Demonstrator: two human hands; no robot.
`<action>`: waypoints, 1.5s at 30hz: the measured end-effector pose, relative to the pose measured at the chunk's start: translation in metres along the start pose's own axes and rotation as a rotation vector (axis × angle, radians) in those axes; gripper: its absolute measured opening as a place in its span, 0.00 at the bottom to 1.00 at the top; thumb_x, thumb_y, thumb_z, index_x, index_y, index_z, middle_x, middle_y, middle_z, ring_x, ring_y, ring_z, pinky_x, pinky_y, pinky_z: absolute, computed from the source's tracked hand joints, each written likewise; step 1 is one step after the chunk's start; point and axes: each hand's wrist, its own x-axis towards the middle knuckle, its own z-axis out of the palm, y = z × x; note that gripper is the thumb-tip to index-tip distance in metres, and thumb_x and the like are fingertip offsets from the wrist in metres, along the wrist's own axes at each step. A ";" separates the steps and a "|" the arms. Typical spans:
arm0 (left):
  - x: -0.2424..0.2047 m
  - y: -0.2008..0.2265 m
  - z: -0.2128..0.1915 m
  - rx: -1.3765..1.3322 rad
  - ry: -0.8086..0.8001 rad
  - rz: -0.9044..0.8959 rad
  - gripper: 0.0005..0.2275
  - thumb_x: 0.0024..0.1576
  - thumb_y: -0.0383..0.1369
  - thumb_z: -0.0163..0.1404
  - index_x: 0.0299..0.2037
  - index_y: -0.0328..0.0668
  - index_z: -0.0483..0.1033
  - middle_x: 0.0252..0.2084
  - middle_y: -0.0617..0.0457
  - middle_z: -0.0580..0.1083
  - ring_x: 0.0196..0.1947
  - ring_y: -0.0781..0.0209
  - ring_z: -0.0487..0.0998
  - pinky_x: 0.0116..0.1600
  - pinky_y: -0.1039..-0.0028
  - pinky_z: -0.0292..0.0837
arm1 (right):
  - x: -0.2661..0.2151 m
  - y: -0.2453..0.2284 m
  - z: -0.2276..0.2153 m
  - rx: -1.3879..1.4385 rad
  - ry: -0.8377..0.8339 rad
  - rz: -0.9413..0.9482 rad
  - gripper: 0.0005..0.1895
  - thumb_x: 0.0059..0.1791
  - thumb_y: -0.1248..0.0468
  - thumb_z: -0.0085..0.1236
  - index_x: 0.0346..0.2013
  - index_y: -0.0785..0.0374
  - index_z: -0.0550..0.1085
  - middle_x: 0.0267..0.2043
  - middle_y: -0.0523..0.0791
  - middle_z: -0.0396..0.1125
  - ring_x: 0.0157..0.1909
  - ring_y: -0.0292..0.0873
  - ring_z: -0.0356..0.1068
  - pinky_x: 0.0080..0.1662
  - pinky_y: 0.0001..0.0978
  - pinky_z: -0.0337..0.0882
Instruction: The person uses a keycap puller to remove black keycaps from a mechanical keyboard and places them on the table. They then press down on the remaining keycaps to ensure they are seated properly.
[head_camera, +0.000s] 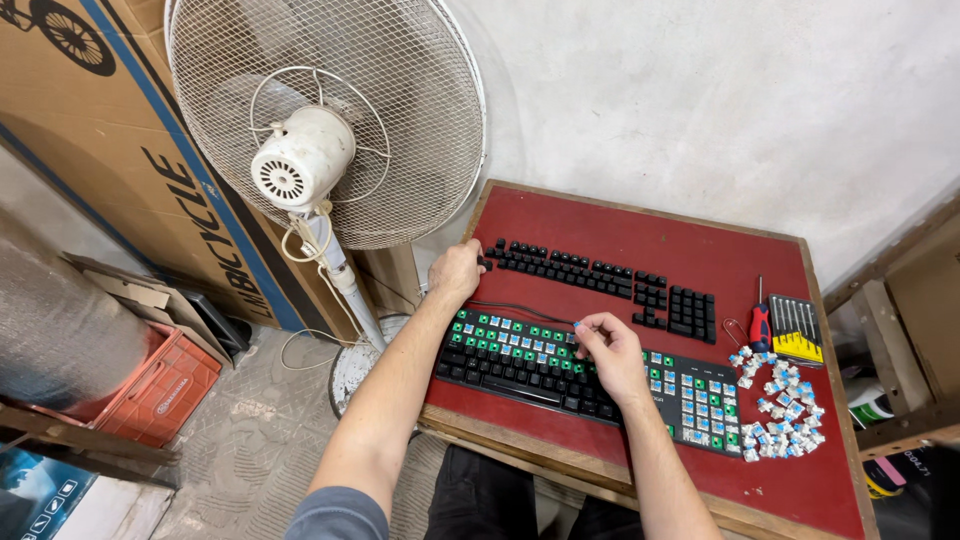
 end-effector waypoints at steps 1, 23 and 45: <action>-0.002 0.002 -0.003 0.000 -0.004 0.001 0.09 0.67 0.39 0.59 0.55 0.56 0.80 0.57 0.49 0.81 0.61 0.39 0.85 0.64 0.47 0.83 | -0.001 0.001 0.000 -0.001 0.003 0.003 0.05 0.57 0.69 0.64 0.44 0.71 0.82 0.34 0.52 0.76 0.28 0.42 0.79 0.33 0.28 0.74; 0.003 0.008 -0.005 -0.051 -0.011 -0.032 0.05 0.69 0.39 0.55 0.51 0.55 0.77 0.55 0.51 0.83 0.60 0.41 0.86 0.64 0.50 0.83 | -0.002 0.000 0.001 -0.011 0.010 0.011 0.06 0.57 0.68 0.65 0.44 0.70 0.82 0.34 0.52 0.76 0.29 0.42 0.80 0.34 0.28 0.75; -0.016 0.026 -0.005 0.004 -0.040 0.202 0.11 0.64 0.38 0.56 0.52 0.53 0.89 0.52 0.49 0.83 0.55 0.42 0.87 0.56 0.50 0.87 | -0.004 -0.007 0.005 -0.027 0.001 -0.009 0.06 0.56 0.68 0.66 0.43 0.70 0.83 0.31 0.50 0.75 0.28 0.41 0.80 0.32 0.26 0.74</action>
